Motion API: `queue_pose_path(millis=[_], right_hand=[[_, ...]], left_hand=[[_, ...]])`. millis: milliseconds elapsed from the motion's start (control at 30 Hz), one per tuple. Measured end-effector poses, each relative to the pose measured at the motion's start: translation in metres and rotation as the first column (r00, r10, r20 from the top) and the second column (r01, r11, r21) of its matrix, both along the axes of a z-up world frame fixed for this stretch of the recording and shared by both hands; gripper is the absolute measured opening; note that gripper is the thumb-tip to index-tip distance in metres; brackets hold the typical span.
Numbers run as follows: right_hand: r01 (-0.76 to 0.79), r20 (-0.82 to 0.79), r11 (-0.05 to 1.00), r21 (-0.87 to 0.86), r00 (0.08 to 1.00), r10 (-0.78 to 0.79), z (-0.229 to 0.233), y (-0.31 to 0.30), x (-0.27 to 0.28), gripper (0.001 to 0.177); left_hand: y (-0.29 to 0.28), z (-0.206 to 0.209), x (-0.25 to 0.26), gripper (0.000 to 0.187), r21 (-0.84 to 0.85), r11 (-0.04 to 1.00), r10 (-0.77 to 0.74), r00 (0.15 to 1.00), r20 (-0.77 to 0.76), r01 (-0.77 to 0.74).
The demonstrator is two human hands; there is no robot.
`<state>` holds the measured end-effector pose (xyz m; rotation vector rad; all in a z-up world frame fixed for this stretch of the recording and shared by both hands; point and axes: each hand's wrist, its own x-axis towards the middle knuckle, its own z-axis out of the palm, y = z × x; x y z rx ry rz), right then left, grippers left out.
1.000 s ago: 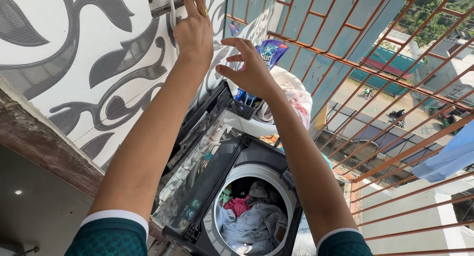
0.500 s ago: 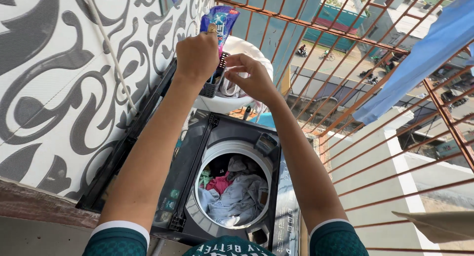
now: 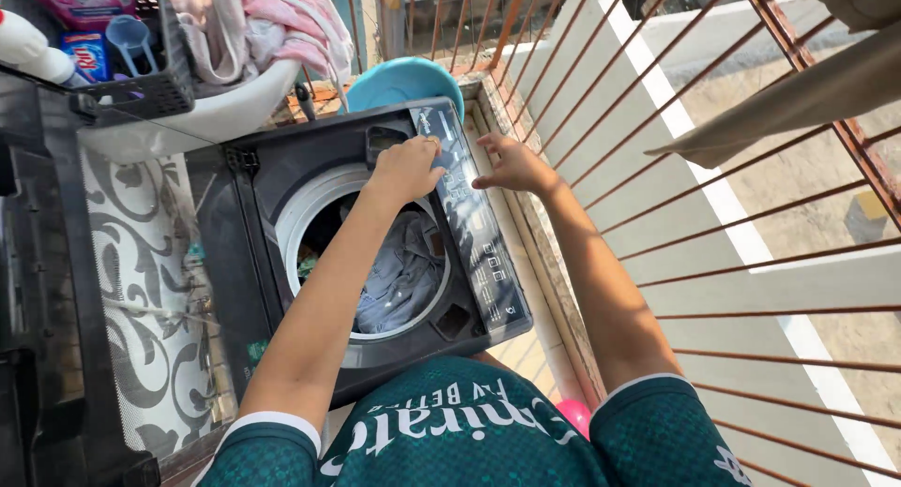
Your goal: The person loads various clothes into a top-loading washing machine, adds detergent, and starts the cycle. The person then removes a floral dress and a blue shirt from a clothesline and places them on a nearby surface.
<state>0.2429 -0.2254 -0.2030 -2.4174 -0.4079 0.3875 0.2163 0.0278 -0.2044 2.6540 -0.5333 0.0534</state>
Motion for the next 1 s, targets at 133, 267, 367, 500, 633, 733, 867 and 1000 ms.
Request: queue_pose_path(millis=[133, 267, 367, 500, 633, 733, 867, 1000], right_hand=[[-0.056, -0.221, 0.955, -0.291, 0.975, -0.010, -0.102, -0.058, -0.043, 0.114], [0.001, -0.403, 0.983, -0.184, 0.912, -0.076, -0.179, -0.078, -0.078, 0.137], [-0.048, -0.172, 0.994, -0.097, 0.985, 0.030, -0.210, -0.085, -0.093, 0.144], [0.176, -0.365, 0.984, 0.003, 0.917, -0.163, -0.211, -0.089, -0.103, 0.135], [0.309, -0.530, 0.948, 0.077, 0.818, -0.224, -0.196, -0.083, -0.110, 0.132], [0.314, -0.491, 0.949, -0.012, 0.825, -0.279, -0.190, -0.076, -0.108, 0.135], [0.253, -0.494, 0.967, -0.016, 0.839, -0.228, -0.180, -0.075, -0.103, 0.137], [0.199, -0.548, 0.967, -0.157, 0.797, -0.253, -0.168, -0.071, -0.093, 0.139]], left_hand=[[-0.048, -0.082, -0.018, 0.074, 0.103, 0.984, -0.125, 0.974, -0.189, 0.146], [-0.069, -0.128, -0.034, 0.103, 0.168, 0.972, -0.112, 0.957, -0.269, 0.161], [-0.069, -0.139, -0.042, 0.100, 0.213, 0.960, -0.129, 0.963, -0.237, 0.181], [-0.065, -0.140, -0.048, 0.094, 0.192, 0.972, -0.094, 0.976, -0.197, 0.133], [-0.068, -0.139, -0.053, 0.094, 0.173, 0.979, -0.083, 0.983, -0.166, 0.112], [-0.071, -0.141, -0.055, 0.096, 0.163, 0.983, -0.060, 0.988, -0.142, 0.083], [-0.080, -0.143, -0.056, 0.097, 0.165, 0.985, -0.029, 0.987, -0.157, 0.055], [-0.075, -0.140, -0.056, 0.098, 0.182, 0.982, -0.027, 0.992, -0.119, 0.049]])
